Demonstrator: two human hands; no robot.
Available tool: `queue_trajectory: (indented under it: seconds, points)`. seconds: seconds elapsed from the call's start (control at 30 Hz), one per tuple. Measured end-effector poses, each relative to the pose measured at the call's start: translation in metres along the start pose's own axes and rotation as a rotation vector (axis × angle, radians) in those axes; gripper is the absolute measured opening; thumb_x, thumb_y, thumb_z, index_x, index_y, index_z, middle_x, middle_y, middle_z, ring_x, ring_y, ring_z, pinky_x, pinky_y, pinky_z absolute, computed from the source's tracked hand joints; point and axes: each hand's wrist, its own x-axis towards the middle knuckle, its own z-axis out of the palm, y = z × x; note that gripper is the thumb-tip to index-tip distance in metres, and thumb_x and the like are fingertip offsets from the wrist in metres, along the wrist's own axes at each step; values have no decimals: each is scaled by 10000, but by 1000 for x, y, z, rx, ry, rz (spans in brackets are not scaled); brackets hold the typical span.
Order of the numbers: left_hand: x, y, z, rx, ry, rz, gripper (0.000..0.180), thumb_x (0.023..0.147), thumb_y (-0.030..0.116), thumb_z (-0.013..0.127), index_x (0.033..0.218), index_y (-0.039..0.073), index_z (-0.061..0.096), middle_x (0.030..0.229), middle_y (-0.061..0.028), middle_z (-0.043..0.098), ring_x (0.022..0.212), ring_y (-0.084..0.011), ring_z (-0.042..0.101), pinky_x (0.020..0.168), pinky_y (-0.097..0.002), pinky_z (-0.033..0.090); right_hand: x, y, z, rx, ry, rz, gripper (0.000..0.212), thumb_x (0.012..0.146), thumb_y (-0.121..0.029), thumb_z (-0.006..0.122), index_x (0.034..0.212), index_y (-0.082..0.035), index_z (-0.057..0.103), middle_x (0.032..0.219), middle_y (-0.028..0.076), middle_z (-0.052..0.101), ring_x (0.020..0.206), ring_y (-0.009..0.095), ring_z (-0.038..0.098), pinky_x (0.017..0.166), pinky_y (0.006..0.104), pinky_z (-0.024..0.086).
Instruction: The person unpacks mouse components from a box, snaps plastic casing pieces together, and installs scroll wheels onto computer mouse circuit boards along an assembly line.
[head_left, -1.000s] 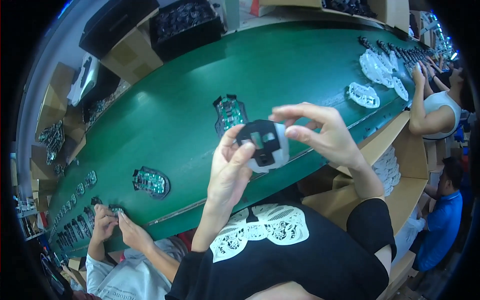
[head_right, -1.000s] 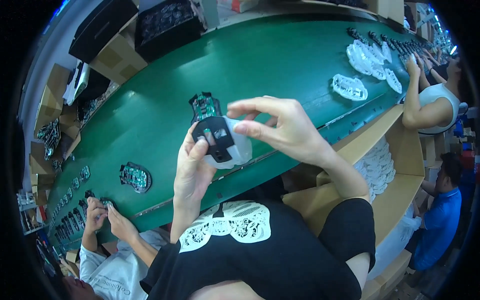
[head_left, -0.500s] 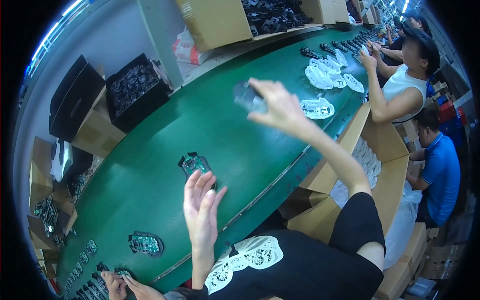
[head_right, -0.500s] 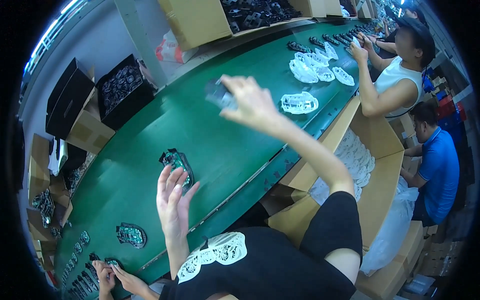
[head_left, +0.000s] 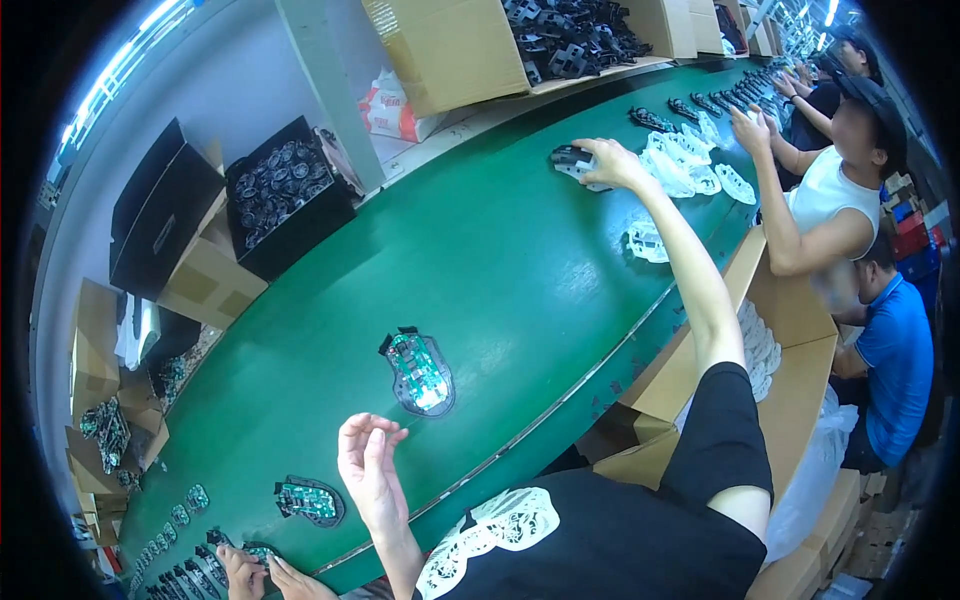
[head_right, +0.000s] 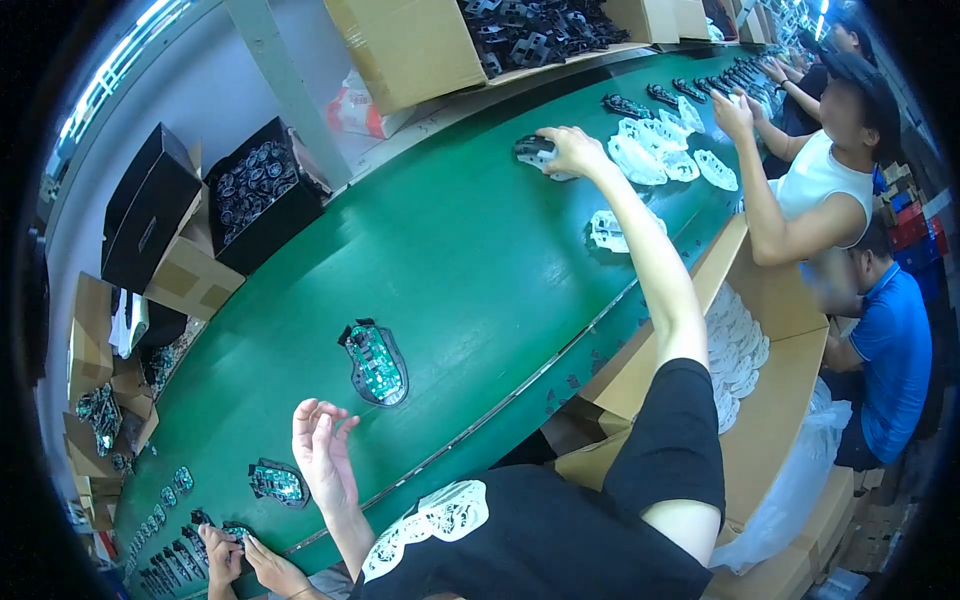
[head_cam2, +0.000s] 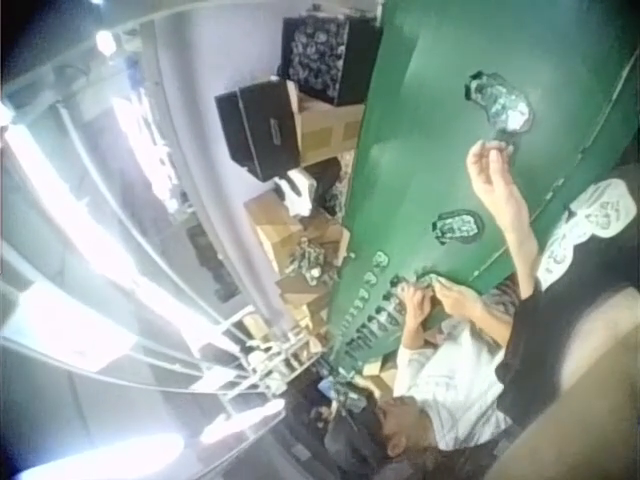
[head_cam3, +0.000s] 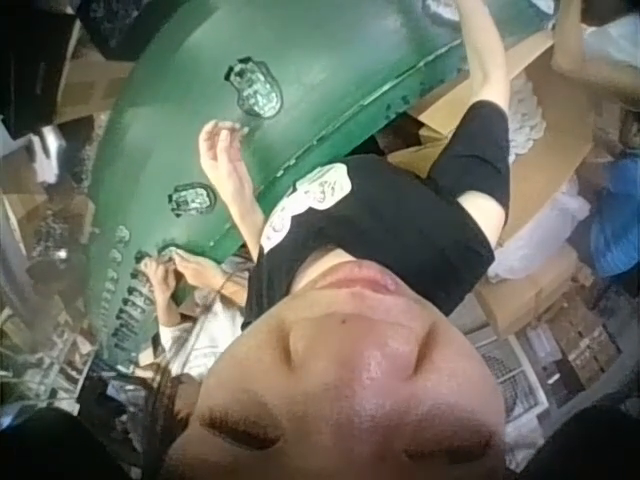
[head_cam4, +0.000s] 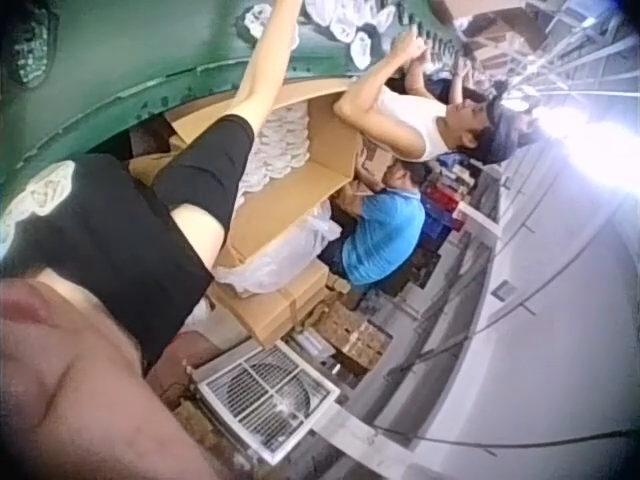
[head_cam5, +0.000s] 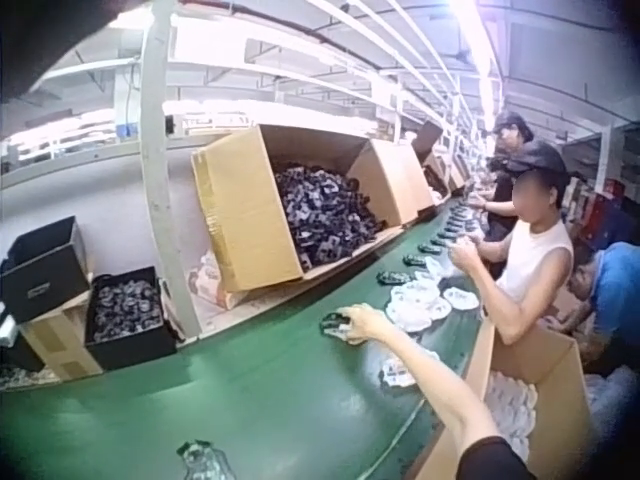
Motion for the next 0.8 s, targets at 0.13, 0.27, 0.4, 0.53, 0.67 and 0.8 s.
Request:
queue_trajectory:
  seconds: [0.13,0.27,0.4,0.53,0.67,0.8]
  points:
    - [2,-2,-8,31,37,-9,215,991,66,596,1201,28,567,1034,-91,613,954,-175,618,874,-364,544,-27,9,2,78,-10,-76,751,700,-202,832,1398,-135,563,1319,155,630,1220,355,582,1031,439,486]
    - [2,-2,-3,43,21,-19,213,989,60,598,1197,27,568,1026,-84,614,948,-175,618,873,-357,540,-53,-22,-7,79,22,-65,712,728,-213,819,1391,-150,566,1287,134,643,1196,341,581,1018,426,496]
    - [-3,-1,6,139,-31,-1,189,988,50,601,1173,20,580,1012,-77,625,938,-162,615,870,-333,526,-57,-20,-4,36,40,-36,699,722,-220,812,1378,-170,576,1297,104,639,1201,313,589,1011,421,509]
    - [-11,0,6,303,-77,34,154,990,42,602,1140,5,603,1004,-68,649,933,-140,618,872,-299,513,-71,-11,-7,62,1,-58,698,723,-216,807,1379,-163,573,1291,102,643,1193,314,591,1017,412,506]
    - [-18,-5,1,364,-88,-6,151,989,23,603,1138,4,622,1015,-61,660,958,-128,625,881,-279,508,-91,-16,-18,135,-57,-115,676,732,-178,779,1375,-141,573,1291,114,641,1178,317,587,1024,405,490]
    - [-24,-4,13,438,-180,-29,159,985,32,620,1142,12,637,1039,-56,671,988,-125,632,899,-268,497,-112,-26,-21,202,-93,-206,658,728,-152,755,1360,-105,579,1302,118,632,1175,314,572,1045,400,465]
